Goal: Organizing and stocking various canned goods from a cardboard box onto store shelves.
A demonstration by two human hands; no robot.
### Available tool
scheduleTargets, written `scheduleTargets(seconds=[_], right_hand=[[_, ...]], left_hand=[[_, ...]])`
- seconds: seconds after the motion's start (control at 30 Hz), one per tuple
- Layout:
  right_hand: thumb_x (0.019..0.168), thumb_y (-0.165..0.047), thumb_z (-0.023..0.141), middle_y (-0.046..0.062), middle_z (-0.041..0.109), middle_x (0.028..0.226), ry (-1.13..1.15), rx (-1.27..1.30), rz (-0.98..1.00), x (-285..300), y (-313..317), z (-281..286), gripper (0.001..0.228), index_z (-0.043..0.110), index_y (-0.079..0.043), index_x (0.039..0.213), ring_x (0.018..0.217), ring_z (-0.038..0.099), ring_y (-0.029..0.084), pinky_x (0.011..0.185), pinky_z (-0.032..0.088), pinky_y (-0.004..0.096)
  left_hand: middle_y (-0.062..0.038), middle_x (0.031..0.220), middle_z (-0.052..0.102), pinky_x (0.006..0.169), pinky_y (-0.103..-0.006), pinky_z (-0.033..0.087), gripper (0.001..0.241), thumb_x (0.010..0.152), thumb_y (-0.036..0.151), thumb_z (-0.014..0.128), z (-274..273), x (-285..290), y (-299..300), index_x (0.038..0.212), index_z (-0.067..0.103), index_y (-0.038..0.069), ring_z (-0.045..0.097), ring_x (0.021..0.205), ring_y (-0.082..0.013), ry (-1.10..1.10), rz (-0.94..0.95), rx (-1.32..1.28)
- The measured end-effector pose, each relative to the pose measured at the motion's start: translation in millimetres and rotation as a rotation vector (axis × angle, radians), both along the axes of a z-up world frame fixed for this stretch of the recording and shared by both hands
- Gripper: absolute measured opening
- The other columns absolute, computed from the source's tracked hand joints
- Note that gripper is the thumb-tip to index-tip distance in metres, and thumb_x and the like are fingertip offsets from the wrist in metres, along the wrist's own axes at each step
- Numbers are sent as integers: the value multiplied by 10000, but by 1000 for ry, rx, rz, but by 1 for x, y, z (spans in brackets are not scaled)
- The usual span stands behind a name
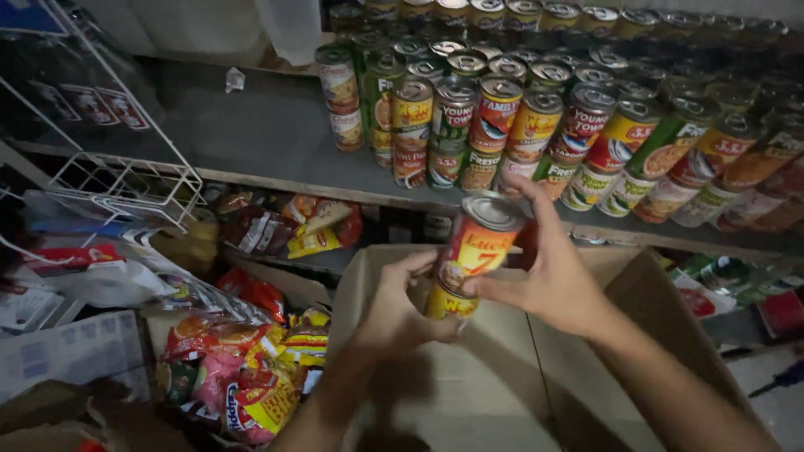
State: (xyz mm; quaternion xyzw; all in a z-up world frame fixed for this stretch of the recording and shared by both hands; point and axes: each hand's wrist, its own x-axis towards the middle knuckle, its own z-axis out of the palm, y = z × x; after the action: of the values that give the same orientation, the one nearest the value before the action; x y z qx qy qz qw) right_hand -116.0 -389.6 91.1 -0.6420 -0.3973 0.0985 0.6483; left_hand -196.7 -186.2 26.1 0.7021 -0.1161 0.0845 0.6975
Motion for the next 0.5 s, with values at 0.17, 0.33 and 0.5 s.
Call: scheduleTargets(seconds=[0.17, 0.33, 0.5], right_hand=[[757, 8, 869, 87, 671, 1289, 12, 101, 22, 11, 43, -15, 767, 464, -36, 1406, 1178, 660, 178, 1044, 550, 374], [775, 11, 871, 87, 683, 1214, -49, 10, -92, 32, 96, -35, 576, 607, 15, 1287, 1112, 653, 153, 979, 566, 346], [885, 2, 776, 120, 653, 1313, 3, 324, 18, 57, 163, -49, 612, 449, 13, 1402, 1223, 669, 190, 1055, 573, 345]], left_hand=[[-49, 1165, 752, 979, -288, 535, 679, 637, 151, 873, 12, 7, 24, 1271, 666, 25, 687, 1069, -112, -58, 176, 92], [-72, 1115, 763, 943, -293, 570, 530, 714, 200, 883, 3, 32, 60, 1185, 706, 34, 700, 1028, -127, -182, 319, 119], [-91, 1008, 738, 835, -300, 567, 535, 628, 104, 885, 14, 57, 103, 1102, 675, -27, 715, 935, -144, -204, 620, 337]])
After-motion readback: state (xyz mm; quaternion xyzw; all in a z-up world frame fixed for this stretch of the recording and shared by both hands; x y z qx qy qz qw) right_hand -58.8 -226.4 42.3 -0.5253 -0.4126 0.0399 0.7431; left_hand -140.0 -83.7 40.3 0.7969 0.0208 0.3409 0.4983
